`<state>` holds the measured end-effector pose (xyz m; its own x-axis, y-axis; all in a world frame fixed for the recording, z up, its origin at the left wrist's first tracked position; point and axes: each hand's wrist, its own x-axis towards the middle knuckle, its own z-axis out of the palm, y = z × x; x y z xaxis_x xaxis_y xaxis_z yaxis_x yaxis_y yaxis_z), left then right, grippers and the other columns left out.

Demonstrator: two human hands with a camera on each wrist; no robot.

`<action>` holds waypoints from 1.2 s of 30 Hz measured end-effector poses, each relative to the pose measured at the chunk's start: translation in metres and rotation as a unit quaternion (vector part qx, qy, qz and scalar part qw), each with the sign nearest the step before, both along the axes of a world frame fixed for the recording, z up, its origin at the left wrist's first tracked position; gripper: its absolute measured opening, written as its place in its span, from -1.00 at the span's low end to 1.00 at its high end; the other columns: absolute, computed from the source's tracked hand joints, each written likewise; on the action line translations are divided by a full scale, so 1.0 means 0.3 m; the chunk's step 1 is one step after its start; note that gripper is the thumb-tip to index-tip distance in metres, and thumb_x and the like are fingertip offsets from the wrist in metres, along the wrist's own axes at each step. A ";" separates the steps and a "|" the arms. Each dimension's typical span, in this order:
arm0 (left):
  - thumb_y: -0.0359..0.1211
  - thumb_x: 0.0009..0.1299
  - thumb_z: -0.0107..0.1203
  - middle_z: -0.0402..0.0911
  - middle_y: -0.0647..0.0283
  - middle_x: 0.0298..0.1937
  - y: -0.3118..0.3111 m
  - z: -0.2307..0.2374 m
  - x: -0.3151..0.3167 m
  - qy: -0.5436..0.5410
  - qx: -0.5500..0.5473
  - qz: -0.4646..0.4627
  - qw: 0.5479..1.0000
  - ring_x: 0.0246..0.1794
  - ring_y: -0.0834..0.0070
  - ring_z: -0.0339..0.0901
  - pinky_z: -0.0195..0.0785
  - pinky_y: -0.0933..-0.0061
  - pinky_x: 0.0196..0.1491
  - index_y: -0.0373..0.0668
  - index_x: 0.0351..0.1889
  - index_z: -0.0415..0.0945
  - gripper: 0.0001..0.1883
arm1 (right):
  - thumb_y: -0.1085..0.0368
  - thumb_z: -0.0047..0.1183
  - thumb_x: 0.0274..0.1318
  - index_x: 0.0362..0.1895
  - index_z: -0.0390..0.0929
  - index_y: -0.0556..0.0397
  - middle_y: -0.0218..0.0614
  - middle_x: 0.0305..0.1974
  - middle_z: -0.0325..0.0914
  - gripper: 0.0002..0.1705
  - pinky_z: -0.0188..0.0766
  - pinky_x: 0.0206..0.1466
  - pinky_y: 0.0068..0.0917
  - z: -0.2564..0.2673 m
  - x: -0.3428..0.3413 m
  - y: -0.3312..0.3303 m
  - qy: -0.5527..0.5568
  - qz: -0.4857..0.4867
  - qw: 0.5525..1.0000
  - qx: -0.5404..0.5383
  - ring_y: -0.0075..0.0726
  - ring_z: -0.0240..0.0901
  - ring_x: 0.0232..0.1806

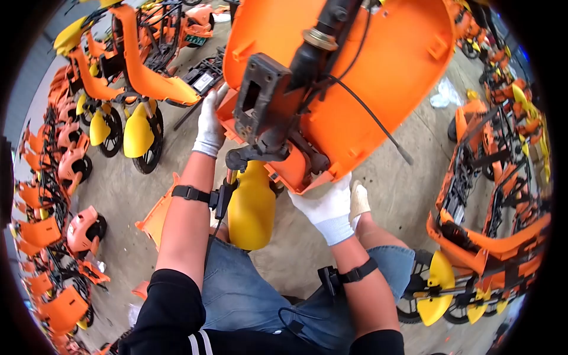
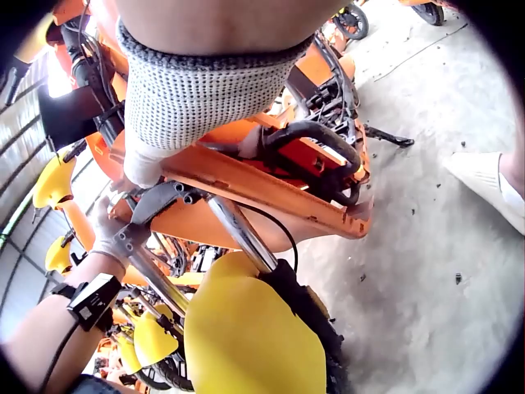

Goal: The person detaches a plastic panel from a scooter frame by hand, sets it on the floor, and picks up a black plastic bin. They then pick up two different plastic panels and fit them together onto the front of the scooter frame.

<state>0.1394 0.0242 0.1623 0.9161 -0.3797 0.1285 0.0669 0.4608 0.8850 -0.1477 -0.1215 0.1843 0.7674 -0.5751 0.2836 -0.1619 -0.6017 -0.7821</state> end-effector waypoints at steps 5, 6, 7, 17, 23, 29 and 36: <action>-0.16 0.62 -0.23 0.51 0.20 0.34 -0.006 0.046 -0.033 -0.059 0.032 0.029 0.997 0.38 0.42 0.37 0.07 0.37 0.47 -0.27 0.33 0.46 -0.51 | 0.14 0.61 -0.44 0.27 0.09 0.16 -0.11 0.11 0.35 0.19 0.39 0.19 -0.22 -0.053 -0.004 -0.010 -0.025 0.019 0.999 -0.033 -0.11 0.38 0.14; -0.18 0.62 -0.20 0.52 0.20 0.32 -0.009 0.044 -0.026 -0.068 0.023 0.023 0.997 0.37 0.43 0.37 0.08 0.36 0.46 -0.26 0.31 0.47 -0.53 | 0.14 0.60 -0.44 0.27 0.09 0.17 -0.09 0.13 0.33 0.19 0.38 0.20 -0.22 -0.048 -0.003 -0.005 -0.007 0.011 1.000 0.006 -0.10 0.37 0.16; -0.20 0.62 -0.21 0.52 0.21 0.31 -0.015 0.040 -0.023 -0.055 0.012 0.024 0.998 0.36 0.42 0.38 0.08 0.36 0.46 -0.27 0.30 0.48 -0.54 | 0.13 0.60 -0.44 0.27 0.09 0.17 -0.07 0.15 0.31 0.19 0.37 0.21 -0.21 -0.045 -0.003 -0.002 0.012 0.001 0.999 0.046 -0.09 0.35 0.18; -0.27 0.58 -0.27 0.54 0.22 0.22 -0.035 0.024 -0.009 -0.067 -0.018 0.023 0.997 0.29 0.43 0.39 0.09 0.38 0.42 -0.29 0.21 0.50 -0.56 | 0.21 0.56 -0.36 0.27 0.12 0.17 -0.09 0.08 0.48 0.11 0.46 0.14 -0.25 -0.059 0.007 -0.005 -0.019 0.000 0.999 -0.035 -0.14 0.52 0.07; -0.28 0.55 -0.28 0.57 0.25 0.11 -0.045 0.017 0.003 -0.090 -0.008 0.041 0.995 0.20 0.48 0.42 0.14 0.43 0.33 -0.28 0.14 0.52 -0.58 | 0.22 0.57 -0.36 0.21 0.18 0.16 -0.22 -0.11 0.54 0.04 0.49 0.03 -0.25 -0.034 0.016 -0.012 0.014 0.042 0.998 -0.050 -0.23 0.55 -0.12; -0.29 0.55 -0.26 0.58 0.26 0.07 -0.057 -0.022 0.030 -0.101 -0.043 0.021 0.994 0.17 0.50 0.42 0.15 0.42 0.32 -0.28 0.10 0.53 -0.61 | 0.20 0.56 -0.34 0.24 0.13 0.15 -0.23 -0.08 0.52 0.07 0.49 0.05 -0.30 -0.141 0.022 -0.040 -0.004 0.028 1.000 0.012 -0.27 0.53 -0.10; -0.24 0.60 -0.25 0.57 0.21 0.18 -0.037 -0.005 -0.012 -0.118 0.016 0.071 0.990 0.26 0.43 0.42 0.13 0.39 0.40 -0.29 0.19 0.51 -0.57 | 0.20 0.55 -0.29 0.25 0.10 0.16 -0.15 0.09 0.47 0.07 0.48 0.11 -0.25 -0.087 0.002 -0.020 0.030 0.004 0.999 -0.042 -0.21 0.49 0.03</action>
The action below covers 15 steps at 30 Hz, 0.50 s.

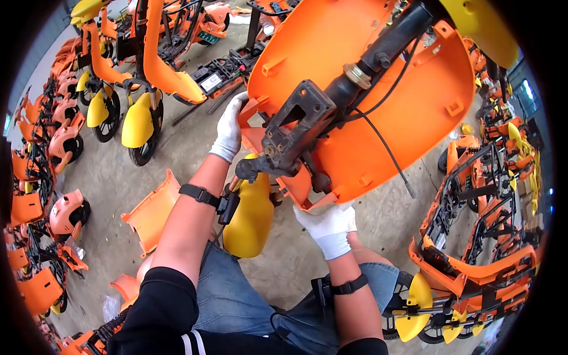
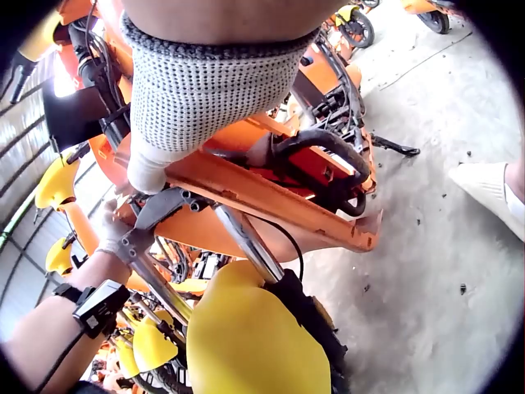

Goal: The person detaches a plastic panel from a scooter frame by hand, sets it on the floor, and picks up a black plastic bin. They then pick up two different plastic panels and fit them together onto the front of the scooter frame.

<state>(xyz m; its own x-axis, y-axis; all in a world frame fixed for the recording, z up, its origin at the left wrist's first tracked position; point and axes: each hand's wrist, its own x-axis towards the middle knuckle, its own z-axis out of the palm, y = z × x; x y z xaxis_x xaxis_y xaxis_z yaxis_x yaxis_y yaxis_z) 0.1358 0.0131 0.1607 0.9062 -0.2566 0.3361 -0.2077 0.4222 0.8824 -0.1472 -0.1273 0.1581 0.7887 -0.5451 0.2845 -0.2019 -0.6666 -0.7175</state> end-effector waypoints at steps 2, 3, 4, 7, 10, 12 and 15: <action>-0.16 0.64 -0.26 0.53 0.17 0.28 0.017 -0.014 0.005 0.030 0.016 -0.018 0.999 0.35 0.39 0.38 0.09 0.37 0.45 -0.28 0.27 0.48 -0.52 | 0.20 0.56 -0.29 0.25 0.10 0.17 -0.14 0.09 0.47 0.07 0.46 0.13 -0.24 -0.003 -0.007 0.007 -0.001 -0.012 0.999 0.034 -0.20 0.49 0.05; -0.16 0.64 -0.26 0.53 0.17 0.28 0.023 0.006 -0.012 0.031 0.018 -0.021 0.999 0.35 0.39 0.38 0.09 0.37 0.45 -0.28 0.27 0.48 -0.52 | 0.21 0.57 -0.30 0.25 0.10 0.17 -0.14 0.09 0.46 0.08 0.45 0.14 -0.23 0.000 -0.008 0.010 0.011 -0.016 1.000 0.025 -0.19 0.48 0.05; -0.13 0.65 -0.27 0.53 0.17 0.29 0.028 0.026 -0.029 0.059 0.028 -0.016 0.998 0.36 0.39 0.37 0.09 0.37 0.45 -0.28 0.28 0.47 -0.51 | 0.21 0.58 -0.31 0.25 0.09 0.18 -0.14 0.09 0.46 0.09 0.44 0.16 -0.22 0.003 -0.011 0.011 0.024 -0.019 0.999 0.015 -0.18 0.48 0.05; -0.05 0.67 -0.29 0.48 0.17 0.35 0.050 0.063 -0.079 0.087 0.051 -0.018 0.995 0.41 0.40 0.33 0.07 0.37 0.45 -0.26 0.31 0.45 -0.46 | 0.20 0.59 -0.30 0.23 0.10 0.18 -0.13 0.08 0.46 0.07 0.42 0.18 -0.21 0.000 -0.018 0.005 -0.059 0.013 0.997 0.037 -0.16 0.46 0.07; -0.03 0.67 -0.29 0.45 0.18 0.37 0.074 0.055 -0.111 0.076 0.088 0.000 0.993 0.40 0.41 0.33 0.04 0.37 0.47 -0.21 0.35 0.44 -0.46 | 0.15 0.59 -0.27 0.25 0.11 0.19 -0.03 0.12 0.45 0.08 0.42 0.20 -0.18 0.006 -0.025 0.012 -0.036 0.014 0.995 0.089 -0.06 0.46 0.11; 0.01 0.66 -0.27 0.44 0.20 0.38 0.094 0.039 -0.133 0.140 0.099 0.001 0.985 0.40 0.41 0.33 0.13 0.37 0.43 -0.13 0.37 0.43 -0.45 | 0.03 0.55 -0.22 0.29 0.11 0.19 0.06 0.18 0.43 0.10 0.40 0.23 -0.17 0.019 -0.040 0.000 0.069 -0.001 0.996 0.064 0.05 0.45 0.17; 0.06 0.64 -0.24 0.45 0.20 0.37 0.118 -0.004 -0.166 0.139 0.090 0.059 0.984 0.35 0.40 0.37 0.29 0.35 0.33 -0.09 0.37 0.43 -0.44 | -0.18 0.42 -0.12 0.32 0.17 0.21 0.11 0.24 0.43 0.09 0.39 0.26 -0.14 0.011 -0.076 -0.007 0.252 -0.004 0.966 -0.053 0.18 0.45 0.21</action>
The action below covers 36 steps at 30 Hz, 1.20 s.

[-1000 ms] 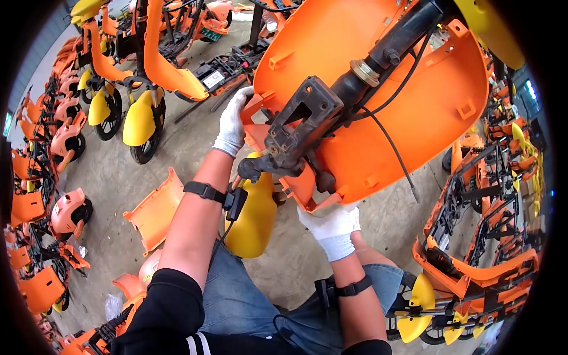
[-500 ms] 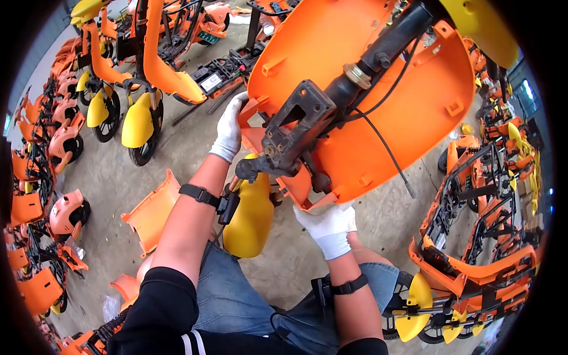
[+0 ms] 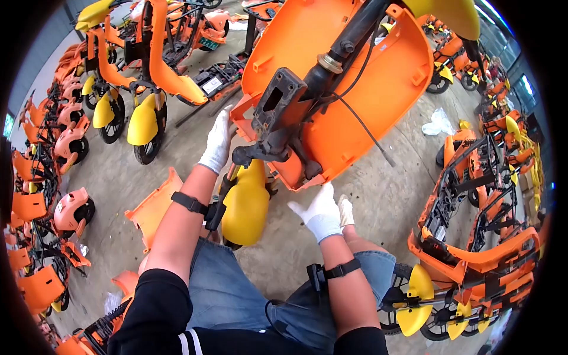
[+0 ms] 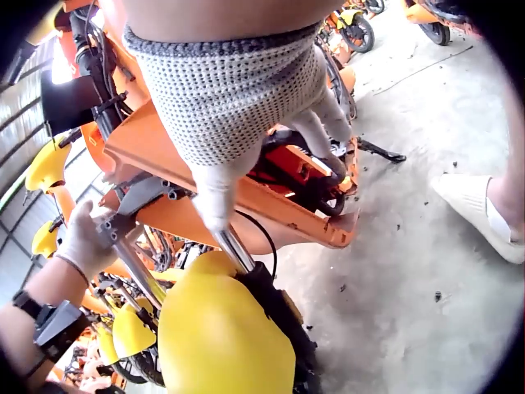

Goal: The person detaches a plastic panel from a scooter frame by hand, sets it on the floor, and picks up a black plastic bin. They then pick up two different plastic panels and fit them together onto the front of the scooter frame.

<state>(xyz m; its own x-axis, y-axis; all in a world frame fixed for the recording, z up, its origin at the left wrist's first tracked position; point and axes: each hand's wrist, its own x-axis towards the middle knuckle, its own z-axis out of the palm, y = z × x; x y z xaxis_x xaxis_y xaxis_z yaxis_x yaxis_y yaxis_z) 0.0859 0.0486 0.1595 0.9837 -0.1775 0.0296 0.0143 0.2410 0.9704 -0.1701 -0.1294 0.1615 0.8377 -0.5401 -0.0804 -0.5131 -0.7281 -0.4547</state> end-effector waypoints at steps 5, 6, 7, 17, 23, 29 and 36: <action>-0.08 0.60 -0.12 0.58 0.19 0.15 0.219 0.192 -0.074 -0.094 0.000 0.095 0.991 0.18 0.36 0.50 0.40 0.23 0.20 -0.21 0.29 0.43 -0.52 | -0.26 0.16 0.09 0.29 0.35 0.17 0.10 0.20 0.49 -0.10 0.47 0.23 -0.14 -0.012 -0.029 -0.004 0.259 0.090 0.961 -0.019 0.11 0.53 0.16; -0.10 0.60 -0.10 0.58 0.16 0.15 0.285 0.255 -0.103 -0.088 -0.033 0.097 0.991 0.16 0.36 0.51 0.41 0.24 0.19 -0.23 0.28 0.43 -0.53 | -0.25 0.15 0.11 0.24 0.42 0.15 0.07 0.14 0.54 -0.17 0.46 0.24 -0.14 -0.018 -0.038 0.006 0.246 0.107 0.963 -0.006 0.10 0.53 0.16; -0.13 0.60 -0.09 0.58 0.13 0.15 0.356 0.309 -0.122 -0.084 -0.043 0.102 0.990 0.15 0.34 0.53 0.42 0.25 0.17 -0.25 0.29 0.42 -0.54 | -0.23 0.13 0.12 0.20 0.48 0.13 0.05 0.08 0.60 -0.22 0.46 0.24 -0.14 -0.026 -0.044 0.018 0.233 0.126 0.964 0.006 0.09 0.54 0.15; -0.27 0.57 -0.05 0.57 0.06 0.18 1.105 0.773 -0.782 -0.208 0.008 0.124 0.970 0.07 0.37 0.57 0.44 0.29 0.17 -0.32 0.33 0.36 -0.56 | -0.14 0.14 0.10 0.17 0.54 0.08 0.08 0.07 0.60 -0.31 0.44 0.24 -0.13 -0.191 -0.157 0.180 0.212 0.384 0.899 0.007 0.14 0.52 0.15; -0.34 0.53 -0.04 0.60 0.20 0.09 1.439 0.800 -1.288 -0.188 0.225 0.292 0.910 0.03 0.50 0.55 0.42 0.38 0.16 -0.31 0.26 0.45 -0.61 | -0.17 0.13 0.09 0.20 0.54 0.08 0.03 0.16 0.57 -0.27 0.40 0.28 -0.14 -0.270 -0.231 0.295 0.272 0.541 0.795 -0.021 0.12 0.49 0.21; -0.21 0.39 0.16 0.61 0.04 0.07 1.711 0.485 -1.597 0.038 0.730 0.125 0.670 0.07 0.16 0.57 0.40 0.23 0.20 -0.24 0.13 0.53 -0.58 | -0.04 0.10 0.11 0.13 0.63 -0.01 0.00 0.09 0.62 -0.43 0.48 0.18 -0.16 -0.411 -0.288 0.464 0.363 0.637 0.674 -0.091 0.12 0.56 0.12; -0.19 0.40 0.15 0.50 -0.07 0.24 1.735 -0.005 -1.737 -0.142 0.691 0.147 0.693 0.26 -0.09 0.40 0.29 0.04 0.31 -0.25 0.24 0.44 -0.49 | 0.10 0.08 0.11 0.02 0.70 -0.05 -0.07 0.04 0.67 -0.57 0.52 0.08 -0.13 -0.702 -0.385 0.469 0.397 0.750 0.515 -0.117 0.08 0.61 0.01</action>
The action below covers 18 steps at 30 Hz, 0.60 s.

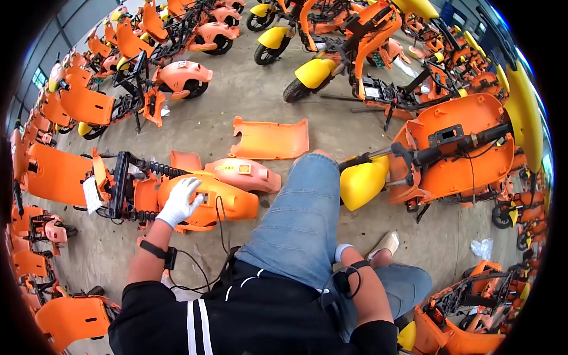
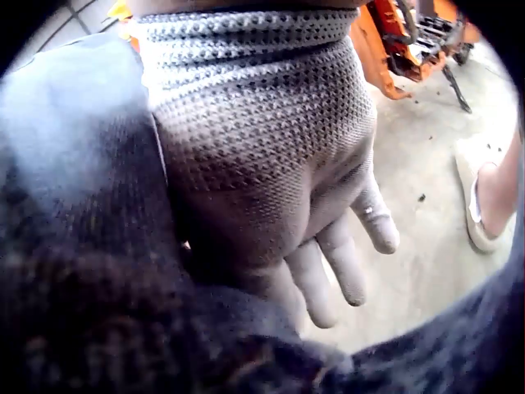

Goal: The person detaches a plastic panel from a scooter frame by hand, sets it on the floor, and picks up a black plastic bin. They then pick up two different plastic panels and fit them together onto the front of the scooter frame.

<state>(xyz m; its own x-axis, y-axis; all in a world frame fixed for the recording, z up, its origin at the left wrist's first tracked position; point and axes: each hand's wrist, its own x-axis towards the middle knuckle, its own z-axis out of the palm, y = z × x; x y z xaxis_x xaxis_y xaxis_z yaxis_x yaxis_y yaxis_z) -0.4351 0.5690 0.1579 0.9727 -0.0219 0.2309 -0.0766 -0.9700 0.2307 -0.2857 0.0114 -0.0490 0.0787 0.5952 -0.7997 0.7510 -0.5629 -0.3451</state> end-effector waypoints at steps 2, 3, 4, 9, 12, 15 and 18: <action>-0.17 0.35 0.18 0.56 -0.02 0.11 0.000 -0.138 0.030 -0.048 -0.074 0.043 0.995 0.17 -0.04 0.43 0.31 0.02 0.24 -0.22 0.08 0.53 -0.58 | 0.10 0.09 0.11 0.02 0.70 -0.06 -0.08 0.04 0.67 -0.58 0.51 0.09 -0.13 -0.062 -0.018 -0.049 0.007 0.023 0.999 -0.040 0.08 0.61 0.02; -0.17 0.35 0.18 0.56 -0.02 0.11 -0.019 -0.155 0.038 -0.045 -0.078 0.039 0.995 0.17 -0.04 0.43 0.31 0.02 0.24 -0.22 0.08 0.53 -0.58 | 0.10 0.10 0.11 0.03 0.70 -0.06 -0.09 0.04 0.67 -0.58 0.50 0.09 -0.13 -0.087 -0.027 -0.080 0.010 0.038 0.998 -0.057 0.09 0.60 0.02; -0.22 0.34 0.17 0.57 0.01 0.06 -0.051 -0.162 0.060 -0.068 -0.009 0.033 0.997 0.13 0.01 0.46 0.32 0.04 0.21 -0.20 0.01 0.55 -0.65 | 0.10 0.10 0.11 0.03 0.70 -0.07 -0.10 0.04 0.67 -0.58 0.50 0.10 -0.12 -0.111 -0.038 -0.110 0.013 0.049 0.996 -0.074 0.09 0.60 0.02; -0.28 0.29 0.17 0.61 0.17 -0.13 -0.150 -0.131 0.165 -0.034 0.081 -0.018 0.996 -0.04 0.15 0.51 0.37 0.12 0.09 -0.10 -0.21 0.59 -0.83 | 0.07 0.09 0.13 0.04 0.70 -0.07 -0.12 0.04 0.68 -0.57 0.48 0.11 -0.11 -0.174 -0.062 -0.152 0.026 0.005 0.997 -0.078 0.08 0.59 0.03; -0.29 0.29 0.16 0.62 0.17 -0.21 -0.104 -0.157 0.242 0.029 0.021 -0.053 0.998 -0.14 0.15 0.54 0.41 0.14 0.00 -0.11 -0.23 0.59 -0.84 | -0.04 -0.06 0.28 0.06 0.68 0.03 -0.09 0.08 0.65 -0.49 0.49 0.10 -0.08 -0.151 -0.071 -0.115 0.043 -0.142 0.988 -0.036 0.02 0.58 0.00; -0.36 0.24 0.18 0.62 0.16 -0.27 -0.122 -0.118 0.273 0.036 0.001 -0.057 0.998 -0.20 0.13 0.56 0.42 0.15 -0.07 -0.12 -0.30 0.56 -0.89 | -0.08 -0.07 0.29 0.04 0.68 0.01 -0.12 0.07 0.66 -0.48 0.50 0.07 -0.11 -0.114 -0.053 -0.073 0.095 -0.178 0.979 -0.010 -0.03 0.58 0.03; -0.49 0.15 0.17 0.61 0.11 -0.26 -0.123 -0.116 0.293 0.030 -0.038 -0.050 0.998 -0.20 0.07 0.57 0.43 0.14 -0.04 -0.16 -0.34 0.51 -0.87 | -0.07 -0.06 0.28 0.04 0.67 0.00 -0.14 0.06 0.66 -0.50 0.51 0.06 -0.12 -0.126 -0.057 -0.002 0.133 -0.208 0.969 0.001 -0.03 0.58 0.03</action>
